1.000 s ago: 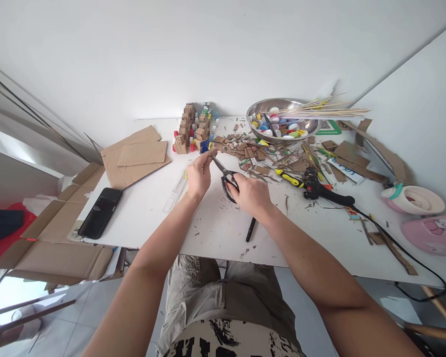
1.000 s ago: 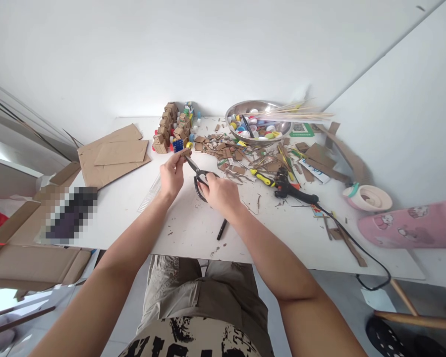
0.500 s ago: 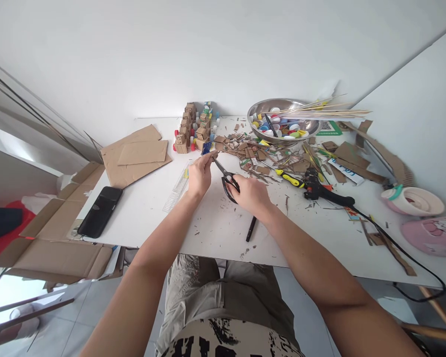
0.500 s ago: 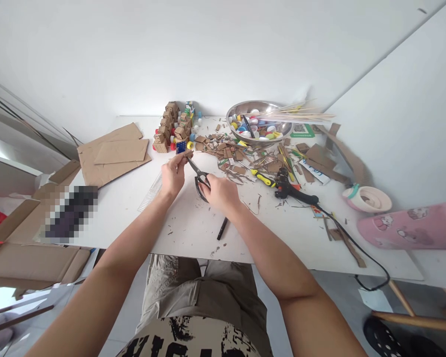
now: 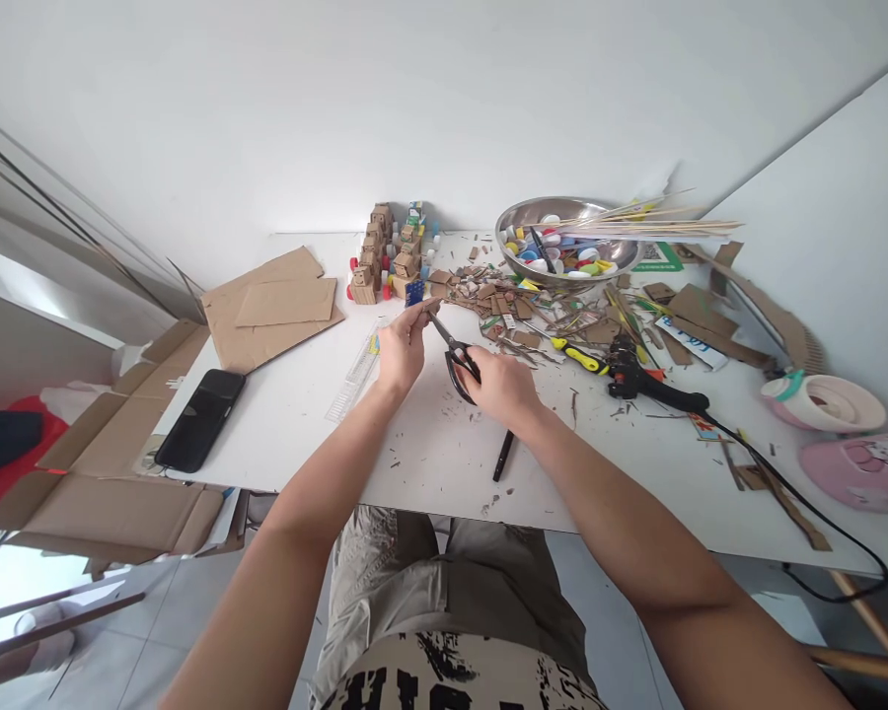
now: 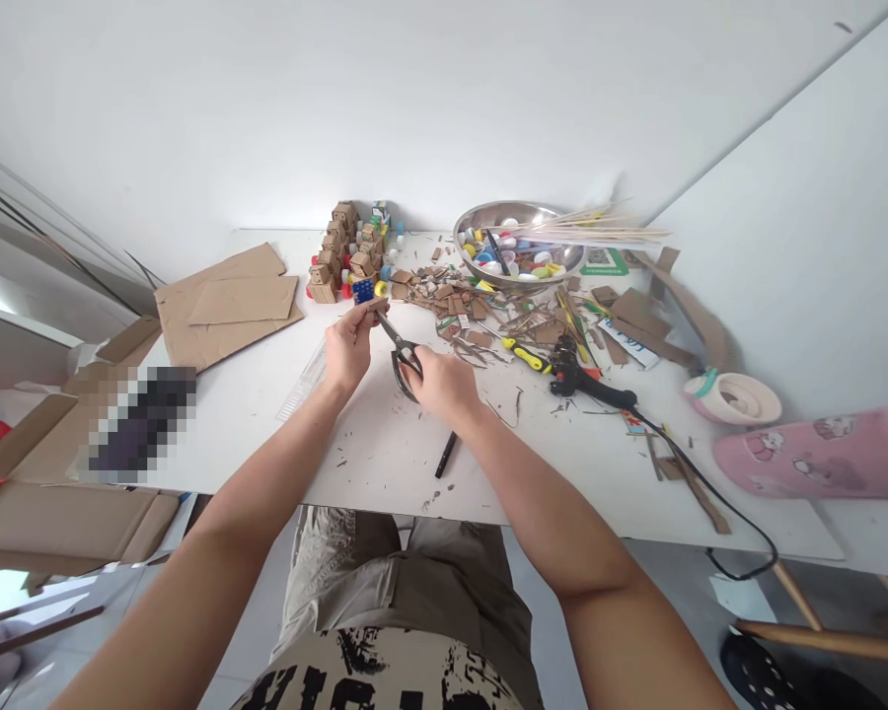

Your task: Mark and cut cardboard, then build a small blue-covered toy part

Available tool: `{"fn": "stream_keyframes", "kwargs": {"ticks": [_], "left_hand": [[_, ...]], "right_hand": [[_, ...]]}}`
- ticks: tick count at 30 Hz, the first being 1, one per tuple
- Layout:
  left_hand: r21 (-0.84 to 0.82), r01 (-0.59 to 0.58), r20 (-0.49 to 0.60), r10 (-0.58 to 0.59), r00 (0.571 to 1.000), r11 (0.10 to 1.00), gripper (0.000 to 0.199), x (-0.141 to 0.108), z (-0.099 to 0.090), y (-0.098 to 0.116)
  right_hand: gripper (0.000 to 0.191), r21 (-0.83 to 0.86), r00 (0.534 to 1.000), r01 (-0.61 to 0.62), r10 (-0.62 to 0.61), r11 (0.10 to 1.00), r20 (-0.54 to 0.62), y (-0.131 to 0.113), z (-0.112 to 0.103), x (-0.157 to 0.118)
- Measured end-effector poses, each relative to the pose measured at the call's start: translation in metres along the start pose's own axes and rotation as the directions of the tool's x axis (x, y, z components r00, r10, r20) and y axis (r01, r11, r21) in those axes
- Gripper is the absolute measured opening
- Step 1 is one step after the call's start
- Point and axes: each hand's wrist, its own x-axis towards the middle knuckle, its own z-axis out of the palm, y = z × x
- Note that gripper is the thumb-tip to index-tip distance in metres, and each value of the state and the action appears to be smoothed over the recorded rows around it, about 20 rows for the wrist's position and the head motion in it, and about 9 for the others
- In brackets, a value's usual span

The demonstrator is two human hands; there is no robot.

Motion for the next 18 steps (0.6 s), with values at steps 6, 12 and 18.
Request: {"fn": "stream_keyframes", "kwargs": {"ticks": [6, 12, 18], "left_hand": [[0.007, -0.066, 0.032, 0.065, 0.997, 0.998, 0.028, 0.001, -0.002, 0.001], [0.054, -0.066, 0.039, 0.064, 0.997, 0.996, 0.027, 0.001, -0.003, -0.004], [-0.085, 0.084, -0.009, -0.085, 0.996, 0.993, 0.024, 0.009, 0.000, -0.011]], "right_hand": [[0.052, 0.359, 0.983, -0.062, -0.005, 0.931, 0.183, -0.001, 0.002, -0.003], [0.052, 0.423, 0.975, -0.075, -0.023, 0.903, 0.222, 0.002, 0.002, 0.000], [0.036, -0.047, 0.999, 0.028, -0.027, 0.998, 0.038, -0.004, 0.000, -0.001]]}}
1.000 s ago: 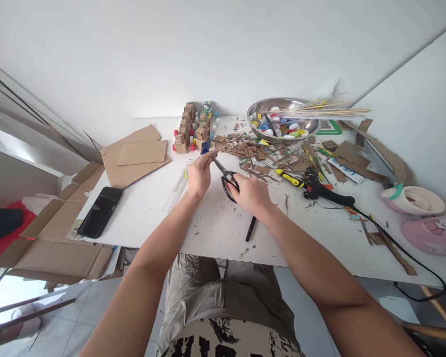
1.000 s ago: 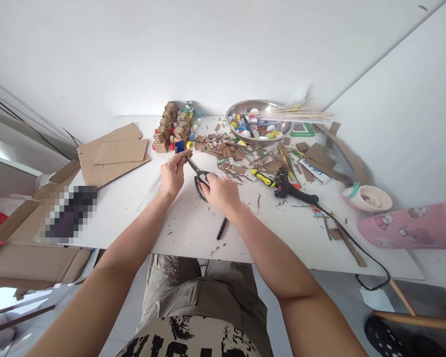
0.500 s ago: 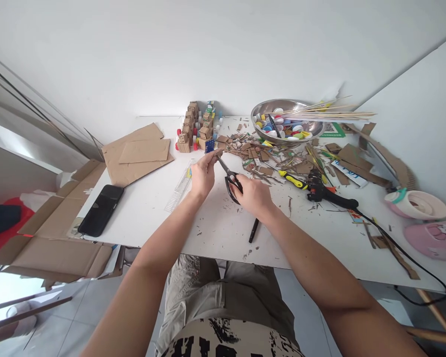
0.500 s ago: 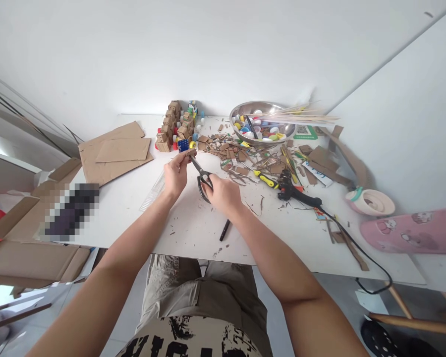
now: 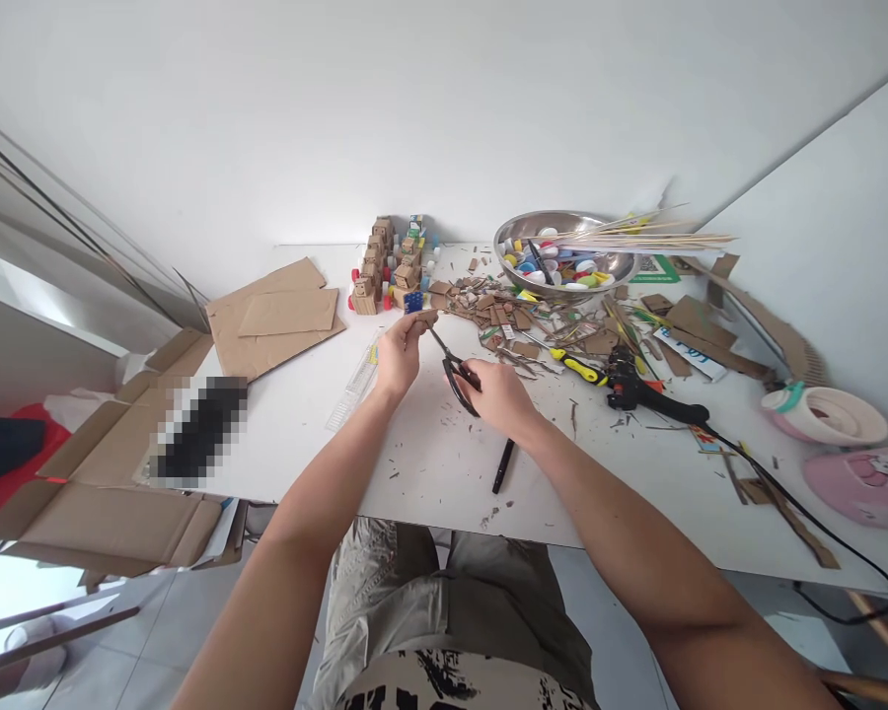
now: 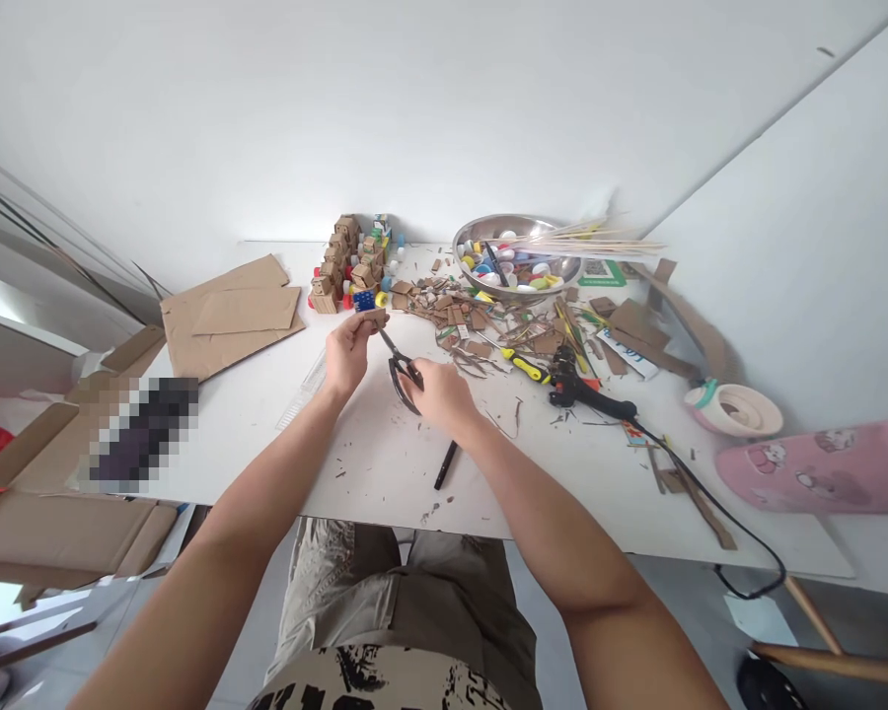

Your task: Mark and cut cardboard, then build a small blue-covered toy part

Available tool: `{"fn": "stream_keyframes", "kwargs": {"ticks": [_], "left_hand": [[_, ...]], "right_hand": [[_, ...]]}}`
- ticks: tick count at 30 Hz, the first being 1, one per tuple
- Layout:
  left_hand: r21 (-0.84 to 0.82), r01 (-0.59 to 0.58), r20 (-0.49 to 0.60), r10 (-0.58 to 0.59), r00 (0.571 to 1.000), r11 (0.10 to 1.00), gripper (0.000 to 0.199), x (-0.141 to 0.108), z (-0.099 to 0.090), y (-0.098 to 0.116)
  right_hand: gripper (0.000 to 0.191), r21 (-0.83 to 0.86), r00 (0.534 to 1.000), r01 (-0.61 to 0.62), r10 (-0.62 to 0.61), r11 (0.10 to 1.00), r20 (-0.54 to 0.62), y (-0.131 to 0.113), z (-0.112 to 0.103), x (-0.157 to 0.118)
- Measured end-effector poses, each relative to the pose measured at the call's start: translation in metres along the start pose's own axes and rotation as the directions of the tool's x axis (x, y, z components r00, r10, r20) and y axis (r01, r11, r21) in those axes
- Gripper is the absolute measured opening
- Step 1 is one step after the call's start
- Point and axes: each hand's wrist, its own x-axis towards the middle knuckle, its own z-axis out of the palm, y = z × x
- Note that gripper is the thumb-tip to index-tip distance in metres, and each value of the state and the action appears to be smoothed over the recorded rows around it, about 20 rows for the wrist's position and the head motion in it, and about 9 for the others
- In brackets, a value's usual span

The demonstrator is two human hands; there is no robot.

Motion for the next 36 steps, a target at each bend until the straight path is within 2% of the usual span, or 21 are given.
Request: {"fn": "stream_keyframes", "kwargs": {"ticks": [3, 5, 7, 10, 12, 15, 17, 18, 20, 21, 23, 25, 26, 27, 29, 31, 33, 36], "left_hand": [[-0.130, 0.122, -0.122, -0.138, 0.983, 0.984, 0.018, 0.007, -0.003, 0.000], [-0.250, 0.213, -0.127, -0.250, 0.960, 0.945, 0.017, 0.010, -0.006, 0.004], [-0.376, 0.328, -0.027, -0.365, 0.931, 0.866, 0.023, 0.009, -0.009, 0.012], [-0.482, 0.531, 0.238, -0.479, 0.845, 0.697, 0.033, 0.004, -0.011, 0.028], [-0.474, 0.638, 0.395, -0.500, 0.770, 0.607, 0.035, 0.000, -0.011, 0.038], [-0.421, 0.733, 0.541, -0.501, 0.675, 0.534, 0.036, -0.008, -0.006, 0.047], [-0.382, 0.759, 0.594, -0.489, 0.639, 0.528, 0.035, -0.011, -0.002, 0.047], [-0.368, 0.760, 0.602, -0.486, 0.634, 0.537, 0.032, -0.012, 0.000, 0.046], [-0.356, 0.729, 0.554, -0.496, 0.668, 0.584, 0.025, -0.013, 0.004, 0.042], [-0.356, 0.693, 0.489, -0.507, 0.710, 0.626, 0.021, -0.013, 0.006, 0.039], [-0.338, 0.567, 0.284, -0.493, 0.822, 0.751, 0.015, -0.011, 0.008, 0.033], [-0.266, 0.402, 0.123, -0.382, 0.916, 0.876, 0.012, -0.011, 0.008, 0.028], [-0.226, 0.328, 0.112, -0.310, 0.944, 0.917, 0.013, -0.011, 0.008, 0.026], [-0.198, 0.272, 0.150, -0.245, 0.958, 0.942, 0.016, -0.012, 0.008, 0.024], [-0.196, 0.238, 0.302, -0.172, 0.938, 0.951, 0.026, -0.015, 0.009, 0.021], [-0.225, 0.277, 0.412, -0.166, 0.896, 0.934, 0.038, -0.020, 0.011, 0.020], [-0.246, 0.324, 0.446, -0.191, 0.875, 0.913, 0.043, -0.023, 0.014, 0.019], [-0.248, 0.367, 0.419, -0.243, 0.875, 0.896, 0.037, -0.023, 0.016, 0.016]], "right_hand": [[0.054, 0.226, 0.995, 0.048, -0.066, 0.973, 0.071, -0.001, -0.004, 0.001], [0.060, 0.406, 0.997, 0.024, -0.054, 0.913, 0.062, 0.002, -0.006, 0.004], [0.063, 0.541, 1.000, -0.028, 0.025, 0.840, 0.013, 0.006, -0.009, 0.008], [0.068, 0.667, 0.992, -0.050, 0.115, 0.744, -0.053, 0.013, -0.013, 0.016], [0.069, 0.730, 0.994, -0.013, 0.092, 0.683, -0.068, 0.015, -0.014, 0.018], [0.069, 0.793, 0.996, 0.061, 0.011, 0.606, -0.085, 0.014, -0.013, 0.017], [0.069, 0.807, 0.995, 0.095, -0.029, 0.583, -0.096, 0.012, -0.011, 0.015], [0.070, 0.810, 0.994, 0.109, -0.040, 0.577, -0.105, 0.012, -0.010, 0.014], [0.069, 0.802, 0.989, 0.138, -0.033, 0.581, -0.146, 0.014, -0.009, 0.015], [0.069, 0.789, 0.983, 0.155, -0.015, 0.594, -0.181, 0.016, -0.009, 0.016], [0.065, 0.744, 0.965, 0.179, 0.031, 0.644, -0.260, 0.020, -0.008, 0.019], [0.060, 0.693, 0.943, 0.185, 0.073, 0.697, -0.325, 0.025, -0.007, 0.021], [0.059, 0.673, 0.935, 0.180, 0.088, 0.717, -0.344, 0.026, -0.006, 0.022], [0.057, 0.658, 0.930, 0.172, 0.099, 0.733, -0.353, 0.027, -0.005, 0.023], [0.054, 0.627, 0.929, 0.153, 0.106, 0.764, -0.356, 0.027, -0.003, 0.023], [0.049, 0.583, 0.937, 0.144, 0.080, 0.799, -0.341, 0.025, -0.002, 0.021], [0.045, 0.528, 0.948, 0.140, 0.041, 0.838, -0.316, 0.022, -0.002, 0.018], [0.041, 0.421, 0.954, 0.128, 0.005, 0.898, -0.300, 0.018, -0.006, 0.012]]}}
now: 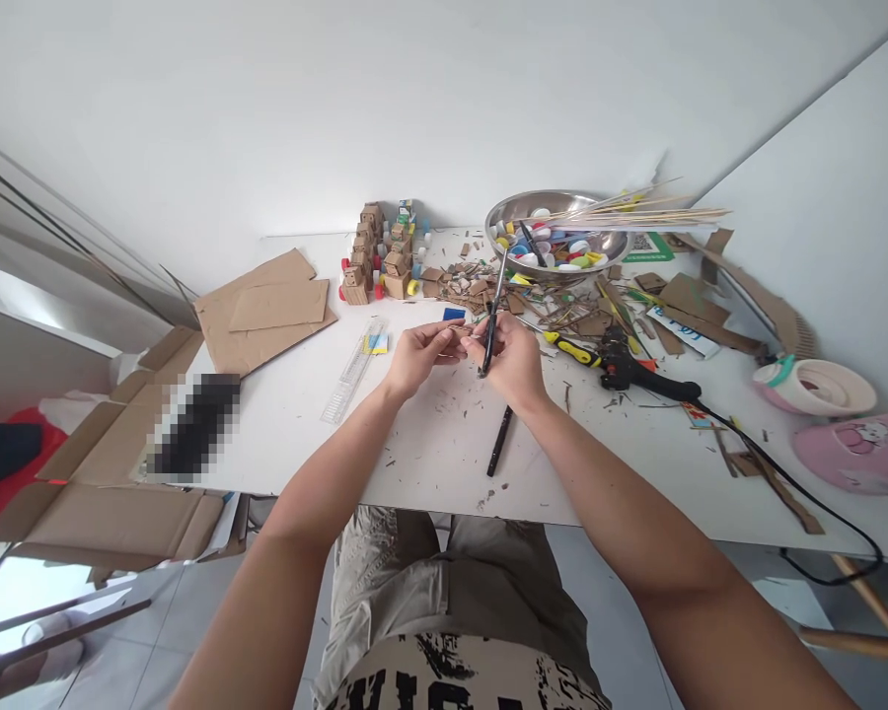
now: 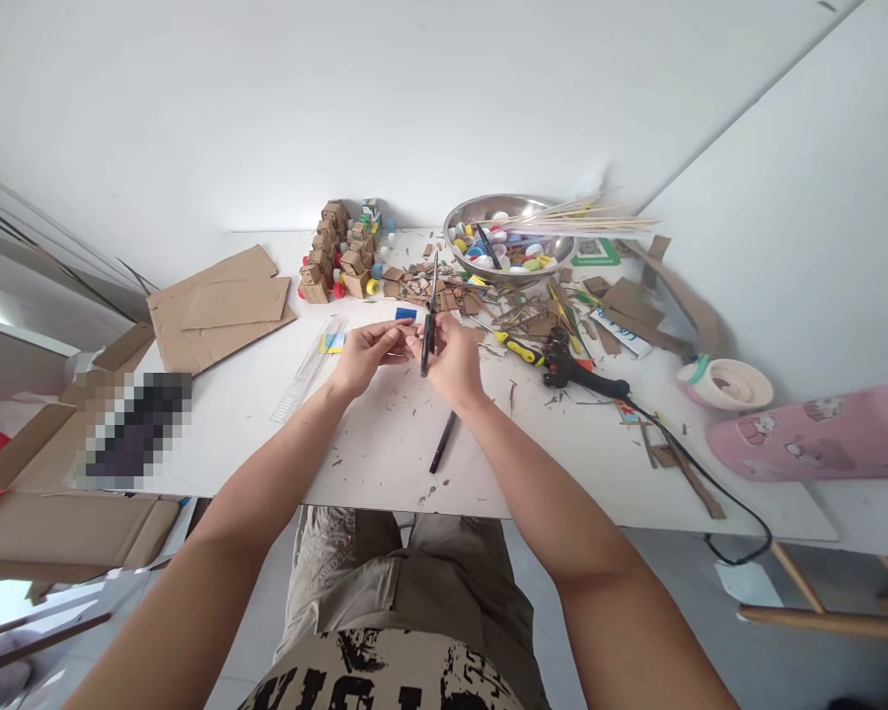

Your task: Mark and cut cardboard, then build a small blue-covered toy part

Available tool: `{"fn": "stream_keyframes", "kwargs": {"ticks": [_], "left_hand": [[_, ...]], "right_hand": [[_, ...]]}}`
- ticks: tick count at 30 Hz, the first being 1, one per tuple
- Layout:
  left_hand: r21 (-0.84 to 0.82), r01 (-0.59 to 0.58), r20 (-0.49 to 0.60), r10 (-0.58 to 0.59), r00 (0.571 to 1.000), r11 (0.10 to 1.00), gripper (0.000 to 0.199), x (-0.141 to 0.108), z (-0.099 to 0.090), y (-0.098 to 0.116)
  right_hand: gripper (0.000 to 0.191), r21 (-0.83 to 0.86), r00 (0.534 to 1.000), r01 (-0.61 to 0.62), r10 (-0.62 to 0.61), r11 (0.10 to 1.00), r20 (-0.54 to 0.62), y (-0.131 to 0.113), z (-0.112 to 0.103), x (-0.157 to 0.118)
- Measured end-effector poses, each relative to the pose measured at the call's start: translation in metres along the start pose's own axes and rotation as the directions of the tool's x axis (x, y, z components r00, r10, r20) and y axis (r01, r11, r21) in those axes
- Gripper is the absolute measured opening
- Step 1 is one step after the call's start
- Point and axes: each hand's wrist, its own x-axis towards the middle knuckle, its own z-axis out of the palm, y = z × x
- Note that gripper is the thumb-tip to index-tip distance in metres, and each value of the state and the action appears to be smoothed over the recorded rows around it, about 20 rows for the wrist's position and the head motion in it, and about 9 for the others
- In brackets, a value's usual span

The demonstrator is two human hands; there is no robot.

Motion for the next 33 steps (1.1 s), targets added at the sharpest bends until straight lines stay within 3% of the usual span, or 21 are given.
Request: {"fn": "stream_keyframes", "kwargs": {"ticks": [3, 6, 10, 16, 25, 33], "left_hand": [[-0.029, 0.033, -0.087, -0.036, 0.996, 0.999, 0.028, 0.006, -0.006, 0.000], [-0.076, 0.022, -0.230, -0.039, 0.972, 0.997, 0.022, 0.013, -0.016, 0.001], [-0.089, -0.039, -0.330, 0.007, 0.944, 0.995, 0.019, 0.019, -0.023, 0.000], [-0.032, -0.087, -0.313, 0.073, 0.947, 0.996, 0.019, 0.017, -0.021, 0.001], [-0.144, -0.025, -0.350, -0.028, 0.936, 0.989, 0.010, 0.010, -0.019, 0.017], [-0.100, -0.098, -0.337, 0.059, 0.940, 0.990, 0.012, 0.011, -0.019, 0.012]], "right_hand": [[0.032, -0.220, 0.999, 0.019, -0.010, 0.975, 0.041, -0.006, -0.002, -0.004], [0.024, -0.455, 0.980, 0.046, 0.048, 0.889, 0.193, -0.015, -0.001, -0.008], [0.019, -0.608, 0.941, 0.073, 0.148, 0.790, 0.305, -0.025, 0.003, -0.010], [0.024, -0.636, 0.931, 0.042, 0.200, 0.771, 0.304, -0.029, 0.005, -0.008], [0.030, -0.560, 0.925, 0.016, 0.201, 0.828, 0.323, -0.029, 0.005, -0.009], [0.030, -0.608, 0.906, -0.061, 0.300, 0.792, 0.300, -0.046, 0.005, -0.010]]}}
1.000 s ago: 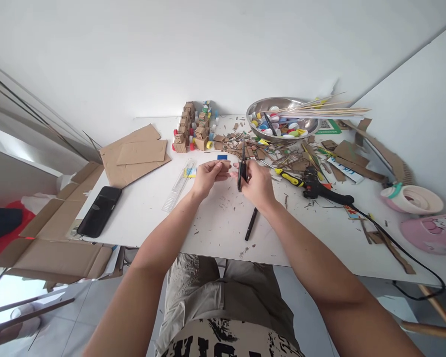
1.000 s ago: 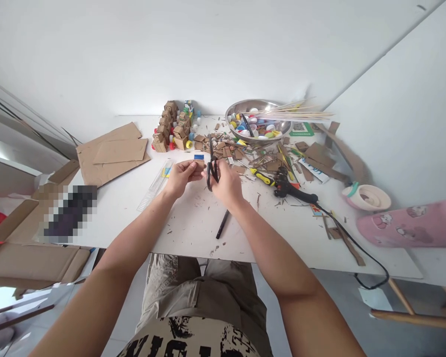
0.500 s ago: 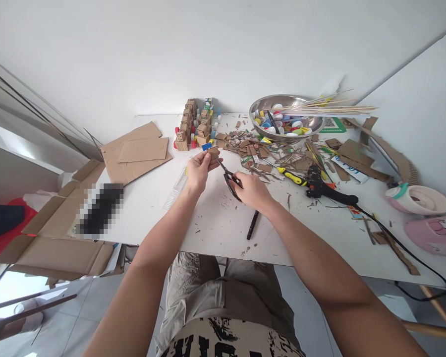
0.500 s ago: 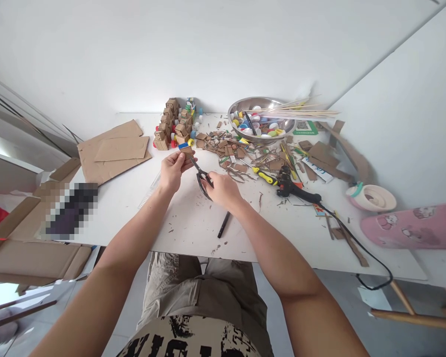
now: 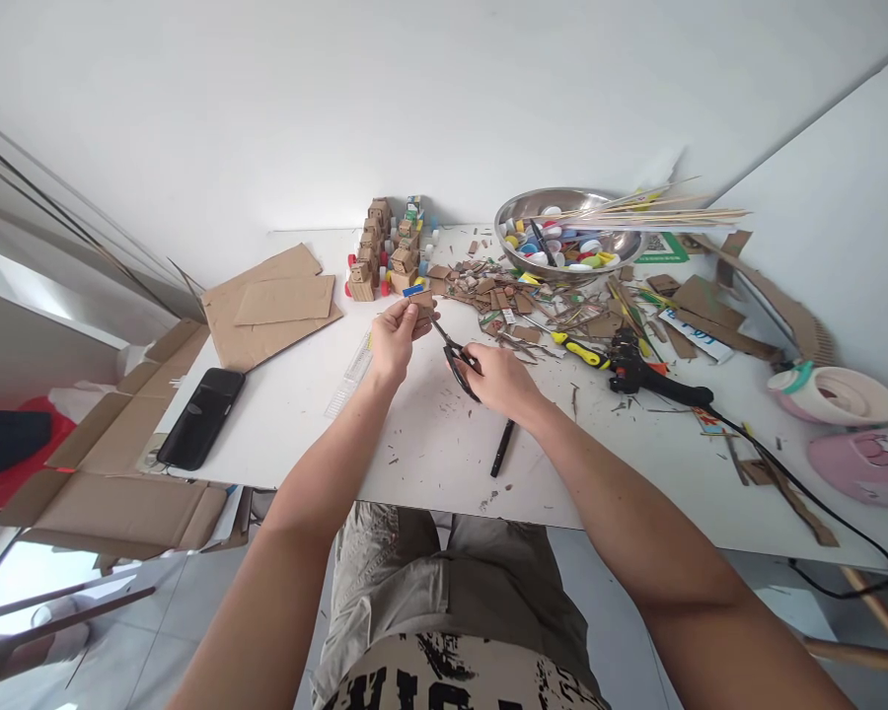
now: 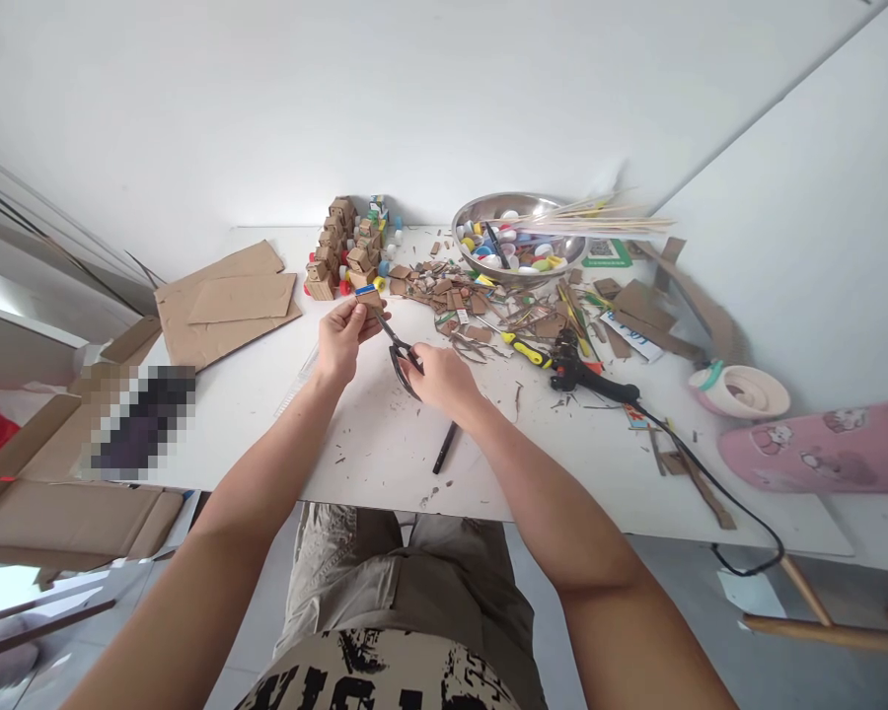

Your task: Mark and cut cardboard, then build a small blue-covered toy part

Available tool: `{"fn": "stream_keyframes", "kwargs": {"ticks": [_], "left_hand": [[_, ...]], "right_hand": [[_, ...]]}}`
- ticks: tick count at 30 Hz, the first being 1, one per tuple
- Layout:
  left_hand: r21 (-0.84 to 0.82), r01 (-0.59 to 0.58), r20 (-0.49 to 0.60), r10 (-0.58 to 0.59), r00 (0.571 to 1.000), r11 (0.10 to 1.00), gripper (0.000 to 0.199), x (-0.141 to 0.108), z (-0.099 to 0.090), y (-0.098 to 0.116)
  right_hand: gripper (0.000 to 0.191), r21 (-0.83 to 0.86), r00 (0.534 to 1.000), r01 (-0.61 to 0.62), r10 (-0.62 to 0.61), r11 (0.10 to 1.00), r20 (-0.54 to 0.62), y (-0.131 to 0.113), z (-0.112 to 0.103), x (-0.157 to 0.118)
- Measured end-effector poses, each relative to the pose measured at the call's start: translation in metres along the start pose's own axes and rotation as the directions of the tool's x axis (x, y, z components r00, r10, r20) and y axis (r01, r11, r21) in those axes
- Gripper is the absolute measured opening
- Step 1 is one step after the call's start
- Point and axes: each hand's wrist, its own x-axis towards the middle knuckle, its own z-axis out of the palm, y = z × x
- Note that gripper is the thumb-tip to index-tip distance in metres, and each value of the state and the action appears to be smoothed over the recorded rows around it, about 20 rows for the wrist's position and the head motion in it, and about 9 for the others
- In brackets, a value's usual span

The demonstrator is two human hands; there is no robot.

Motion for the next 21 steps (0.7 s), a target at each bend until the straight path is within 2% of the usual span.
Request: {"fn": "stream_keyframes", "kwargs": {"ticks": [4, 7, 12, 15, 18, 20, 21], "left_hand": [[0.029, -0.057, -0.001, 0.057, 0.998, 0.998, 0.012, 0.002, -0.001, -0.007], [0.091, -0.109, 0.005, 0.109, 0.994, 0.990, 0.016, 0.005, -0.003, -0.011], [0.232, -0.191, 0.016, 0.193, 0.981, 0.954, 0.020, 0.005, -0.006, -0.013], [0.341, -0.226, 0.009, 0.237, 0.971, 0.912, 0.020, 0.002, -0.007, -0.010], [0.449, -0.266, 0.033, 0.281, 0.959, 0.853, 0.023, -0.001, -0.008, -0.006], [0.487, -0.288, 0.048, 0.304, 0.952, 0.825, 0.026, -0.003, -0.008, -0.004], [0.499, -0.295, 0.051, 0.312, 0.949, 0.815, 0.027, -0.003, -0.008, -0.003]], "right_hand": [[0.026, -0.082, 0.999, -0.026, 0.028, 0.996, 0.023, -0.004, -0.002, -0.002], [0.024, -0.179, 1.000, -0.031, 0.031, 0.983, -0.002, -0.005, -0.002, -0.004], [0.034, -0.338, 0.999, -0.043, 0.035, 0.940, -0.031, -0.011, -0.003, -0.011], [0.038, -0.372, 0.998, -0.057, 0.052, 0.927, -0.025, -0.012, -0.003, -0.014], [0.030, -0.307, 0.997, -0.050, 0.030, 0.950, -0.068, -0.007, 0.000, -0.012], [0.022, -0.133, 0.996, -0.031, 0.021, 0.991, -0.082, -0.001, 0.004, -0.007], [0.027, 0.022, 0.999, -0.019, 0.020, 1.000, -0.048, 0.003, 0.006, -0.004]]}}
